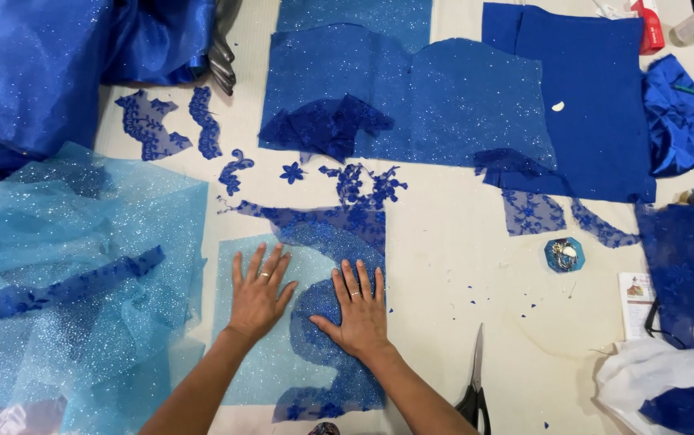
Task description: The person cuts a piece of blue glittery fabric using scissors, then pins a lace trim to it. They measure the fabric with a tape measure and continue cutting along the edge.
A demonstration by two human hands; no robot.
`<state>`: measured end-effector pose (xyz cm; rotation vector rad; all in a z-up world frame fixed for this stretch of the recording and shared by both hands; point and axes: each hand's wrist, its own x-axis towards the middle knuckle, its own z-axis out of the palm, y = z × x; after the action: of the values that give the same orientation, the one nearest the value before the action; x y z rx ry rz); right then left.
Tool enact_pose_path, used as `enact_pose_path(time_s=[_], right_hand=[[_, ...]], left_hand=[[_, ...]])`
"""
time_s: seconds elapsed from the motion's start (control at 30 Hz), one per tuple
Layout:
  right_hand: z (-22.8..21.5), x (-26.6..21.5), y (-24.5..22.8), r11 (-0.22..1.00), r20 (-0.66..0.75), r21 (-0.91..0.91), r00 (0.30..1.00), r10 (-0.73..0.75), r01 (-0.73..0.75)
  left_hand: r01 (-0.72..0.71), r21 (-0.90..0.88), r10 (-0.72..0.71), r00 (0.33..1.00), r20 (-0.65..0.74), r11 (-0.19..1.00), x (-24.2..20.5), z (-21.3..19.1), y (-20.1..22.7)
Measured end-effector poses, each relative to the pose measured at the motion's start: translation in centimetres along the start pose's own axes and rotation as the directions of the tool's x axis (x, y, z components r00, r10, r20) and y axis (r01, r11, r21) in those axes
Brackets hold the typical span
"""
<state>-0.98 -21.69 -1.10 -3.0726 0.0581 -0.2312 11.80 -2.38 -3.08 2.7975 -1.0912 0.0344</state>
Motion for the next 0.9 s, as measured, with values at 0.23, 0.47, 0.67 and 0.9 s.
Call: enact_pose_path(time_s=[0.23,0.47,0.67,0.9], right_hand=[[-0.9,0.7,0.0,0.974,0.239,0.207,0.970,0.045,-0.096],[-3.6,1.5,-0.3,0.964,0.372,0.211,0.925,0.073,-0.161],[-6.0,-0.6,0.7,0.921,-0.029,0.377,0.993,0.117,-0.097],[-4.6,-9.0,-2.6,0.979,0.239,0.159,0.967,0.085,-0.125]], left_hand=[[0.061,0.155,-0.091,0.976,0.196,0.986,-0.7,-1.1,-1.0],[-0.080,0.057,0.072,0.988,0.137,0.995,-6.9,-1.3,0.4],[-0.254,-0.017,0.254,0.967,0.023,0.967,-13.0,-0.3,-0.4],[-0.189,-0.056,0.185,0.981,-0.063,0.980,-14.4,-1.8,-1.1]])
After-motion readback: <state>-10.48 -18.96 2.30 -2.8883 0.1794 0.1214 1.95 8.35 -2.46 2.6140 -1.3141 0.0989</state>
